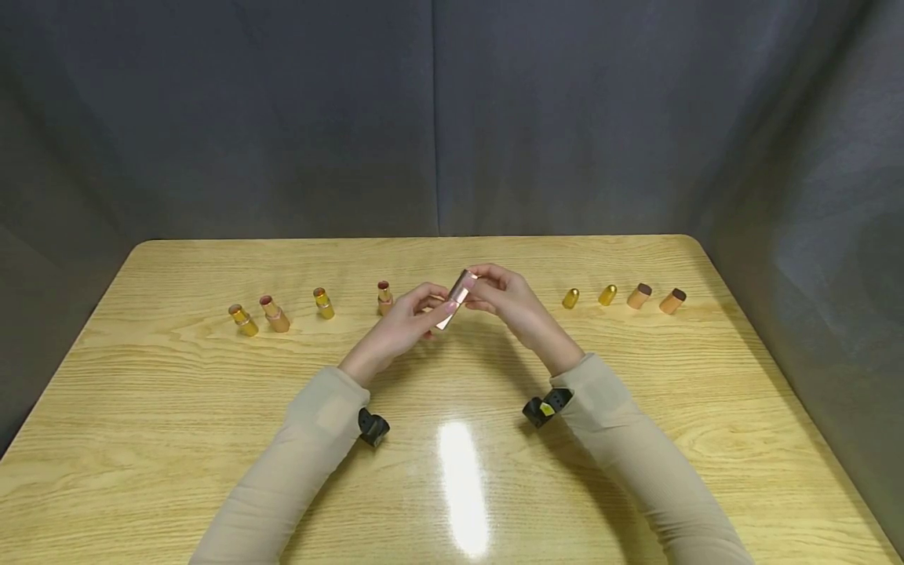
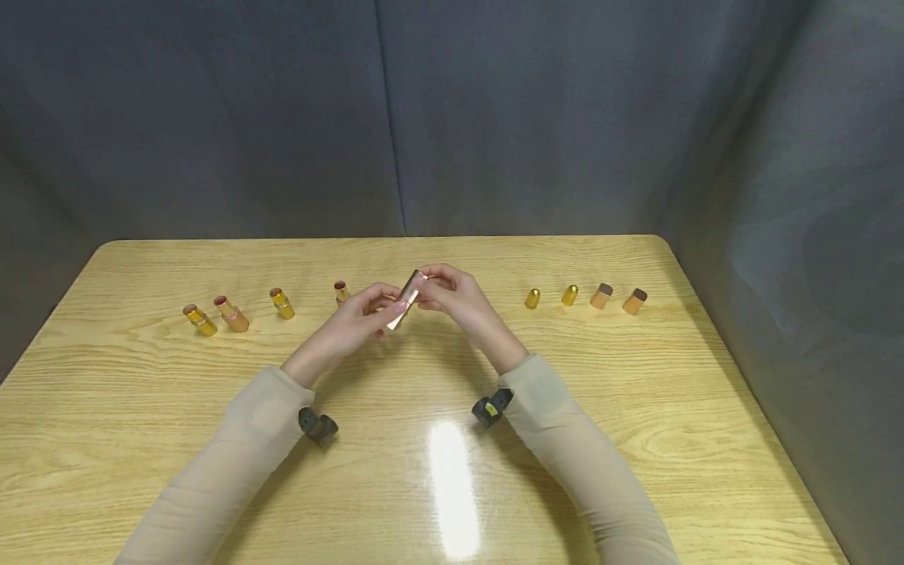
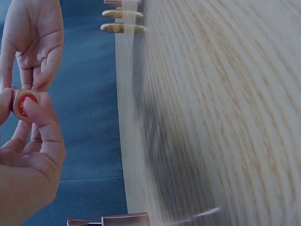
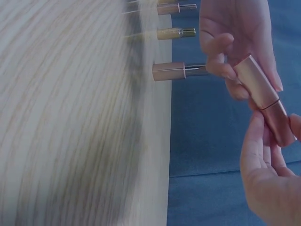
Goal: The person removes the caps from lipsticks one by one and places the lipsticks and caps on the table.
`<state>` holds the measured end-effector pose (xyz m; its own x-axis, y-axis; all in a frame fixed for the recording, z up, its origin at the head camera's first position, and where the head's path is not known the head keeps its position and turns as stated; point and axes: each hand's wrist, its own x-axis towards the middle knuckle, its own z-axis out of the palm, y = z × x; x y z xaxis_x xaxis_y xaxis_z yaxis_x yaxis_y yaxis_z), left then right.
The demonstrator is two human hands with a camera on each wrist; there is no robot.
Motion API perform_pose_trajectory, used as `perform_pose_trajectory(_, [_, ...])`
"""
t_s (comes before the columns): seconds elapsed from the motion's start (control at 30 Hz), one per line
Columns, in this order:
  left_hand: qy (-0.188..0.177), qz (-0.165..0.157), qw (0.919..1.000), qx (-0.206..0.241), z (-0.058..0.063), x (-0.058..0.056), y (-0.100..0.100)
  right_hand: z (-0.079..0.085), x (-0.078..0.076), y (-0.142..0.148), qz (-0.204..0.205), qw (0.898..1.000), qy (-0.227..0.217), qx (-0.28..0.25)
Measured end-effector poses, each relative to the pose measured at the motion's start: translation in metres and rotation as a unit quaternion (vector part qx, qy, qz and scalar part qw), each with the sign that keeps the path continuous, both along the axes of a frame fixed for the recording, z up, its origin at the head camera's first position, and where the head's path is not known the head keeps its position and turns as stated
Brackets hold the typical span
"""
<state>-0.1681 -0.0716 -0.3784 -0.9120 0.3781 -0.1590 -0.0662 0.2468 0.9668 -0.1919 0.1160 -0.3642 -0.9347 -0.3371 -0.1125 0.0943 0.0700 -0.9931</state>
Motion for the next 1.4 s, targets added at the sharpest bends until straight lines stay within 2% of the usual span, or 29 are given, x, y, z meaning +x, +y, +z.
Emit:
perform_pose_trajectory(0.37, [0.002, -0.019, 0.9997, -0.014, 0.003, 0.001, -0.005, 0.005, -0.004, 0.010, 0.021, 0.999, -0.017, -0.030])
perform_pose_trajectory(0.63, [0.001, -0.014, 0.9999, -0.006, 0.002, 0.001, -0.010, 0.007, -0.009, 0.023, -0.022, 0.996, -0.018, -0.084])
perform_pose_trajectory(0.93, [0.009, 0.020, 0.9996, 0.017, 0.007, 0.001, -0.022, 0.015, -0.010, 0.031, -0.044, 0.997, -0.015, -0.065])
perform_pose_trajectory(1.2, [0.015, 0.057, 0.9978, 0.029, 0.013, 0.003, -0.040, 0.012, -0.012, 0.040, -0.051, 0.998, -0.004, -0.047])
perform_pose_trajectory(1.4, [0.032, 0.073, 0.9965, 0.022, 0.017, 0.005, -0.057, 0.009, -0.015, 0.047, -0.052, 0.999, 0.011, 0.000])
